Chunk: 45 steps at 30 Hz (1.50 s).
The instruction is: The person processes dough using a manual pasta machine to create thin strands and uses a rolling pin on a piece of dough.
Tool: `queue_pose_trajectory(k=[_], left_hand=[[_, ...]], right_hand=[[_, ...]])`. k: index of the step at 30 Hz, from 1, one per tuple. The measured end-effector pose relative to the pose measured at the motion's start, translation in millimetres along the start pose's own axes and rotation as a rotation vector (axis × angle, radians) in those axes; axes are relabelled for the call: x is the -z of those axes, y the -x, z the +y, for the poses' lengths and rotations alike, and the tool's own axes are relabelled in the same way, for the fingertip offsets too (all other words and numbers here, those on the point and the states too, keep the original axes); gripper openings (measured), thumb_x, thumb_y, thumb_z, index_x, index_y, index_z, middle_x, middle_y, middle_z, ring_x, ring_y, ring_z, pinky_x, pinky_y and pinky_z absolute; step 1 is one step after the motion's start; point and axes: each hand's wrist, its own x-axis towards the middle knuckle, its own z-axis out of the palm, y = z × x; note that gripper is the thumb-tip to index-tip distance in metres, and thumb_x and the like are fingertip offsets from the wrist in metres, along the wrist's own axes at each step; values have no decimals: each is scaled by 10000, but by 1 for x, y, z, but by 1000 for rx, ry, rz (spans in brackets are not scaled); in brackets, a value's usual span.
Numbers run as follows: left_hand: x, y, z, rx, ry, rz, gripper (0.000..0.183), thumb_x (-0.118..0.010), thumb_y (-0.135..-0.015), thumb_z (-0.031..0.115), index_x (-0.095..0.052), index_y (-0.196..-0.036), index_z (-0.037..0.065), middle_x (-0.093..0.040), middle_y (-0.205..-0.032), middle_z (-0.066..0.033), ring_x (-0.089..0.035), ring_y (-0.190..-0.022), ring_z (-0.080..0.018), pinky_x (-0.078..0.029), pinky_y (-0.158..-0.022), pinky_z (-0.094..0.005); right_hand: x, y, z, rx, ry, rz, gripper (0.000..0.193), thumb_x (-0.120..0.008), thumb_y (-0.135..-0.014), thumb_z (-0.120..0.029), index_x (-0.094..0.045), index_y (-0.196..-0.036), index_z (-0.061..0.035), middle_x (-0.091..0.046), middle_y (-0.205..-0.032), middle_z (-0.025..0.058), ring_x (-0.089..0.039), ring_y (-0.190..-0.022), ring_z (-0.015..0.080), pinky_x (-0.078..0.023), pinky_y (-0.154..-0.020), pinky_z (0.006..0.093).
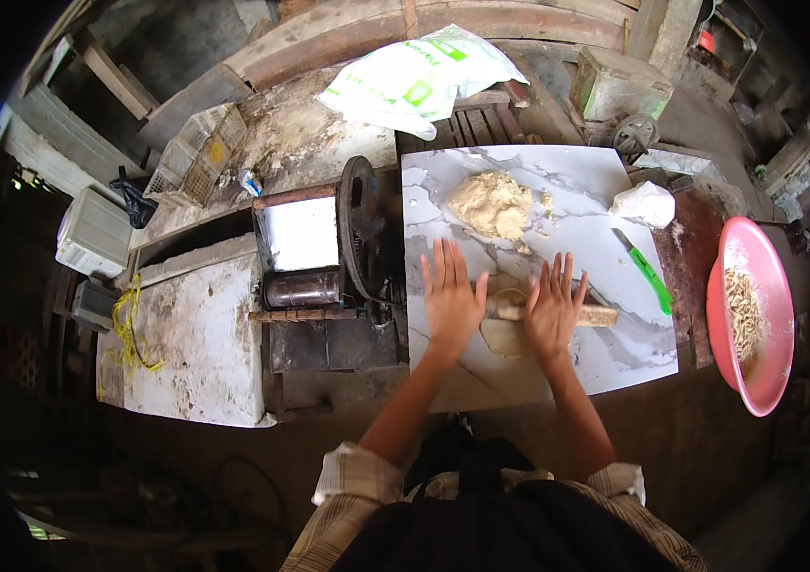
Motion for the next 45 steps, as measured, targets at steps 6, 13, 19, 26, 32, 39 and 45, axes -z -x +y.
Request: queue_pose_trajectory(k=[6,13,19,26,32,39,45], left_hand=[[27,47,12,-42,18,-94,650,-499,-921,342,-351,-1356,-119,-345,-1435,-254,-258,-1392,-329,-162,-1131,-525],[-8,-45,17,-22,-49,88,614,-477,-938,336,-389,-1321,-135,-389,-1407,-253,-308,-1368,-330,-146,-1128,-547],[10,22,6,-72,5,-79,661,-519,-914,365,-359,-1350,-107,-374,-1415,-247,-351,-1341,-327,-171,-1126,-534],[15,29,4,-88,60,-97,632,-519,-915,359,-391,-1333,-96,-425,-1385,-232,-366,-1331,-329,-178,-1122,-544],[-9,-40,16,-49,-62,88,597,-498,-931,348,-421,-1319,-99,-390,-1417,-221,-321,-1361,-319,-159,-1117,-564],[28,63,13,-66,160,-72,474,-545,-901,256,-486,-1276,-27,-473,-1348,-183,-414,-1290,-304,-227,-1118,-490],[25,39,9,-79,124,-123,457,-514,-923,276,-521,-1230,-63,-530,-1287,-181,-417,-1287,-318,-233,-1121,-487]], right_hand=[[24,45,8,71,-143,30,439,-524,-908,-197,-494,-1281,33,-452,-1384,189,-304,-1379,302,-224,-1124,478],[-12,-48,17,-44,59,80,454,-346,-996,-279,-497,-1305,16,-394,-1442,153,-307,-1377,263,-185,-1142,434],[6,15,14,134,-33,26,465,-467,-938,-254,-480,-1297,41,-406,-1420,194,-337,-1356,300,-244,-1119,450],[15,25,15,93,-183,-29,417,-451,-948,-209,-501,-1294,18,-449,-1396,174,-400,-1318,297,-267,-1109,443],[-13,-36,21,26,-82,93,436,-391,-969,-254,-523,-1263,39,-476,-1364,190,-370,-1336,301,-199,-1137,452],[26,55,16,138,-194,20,429,-495,-922,-180,-477,-1301,23,-469,-1370,180,-439,-1281,307,-322,-1084,423],[22,30,19,150,-177,5,349,-467,-936,-149,-553,-1235,9,-563,-1276,155,-476,-1250,289,-340,-1065,418]])
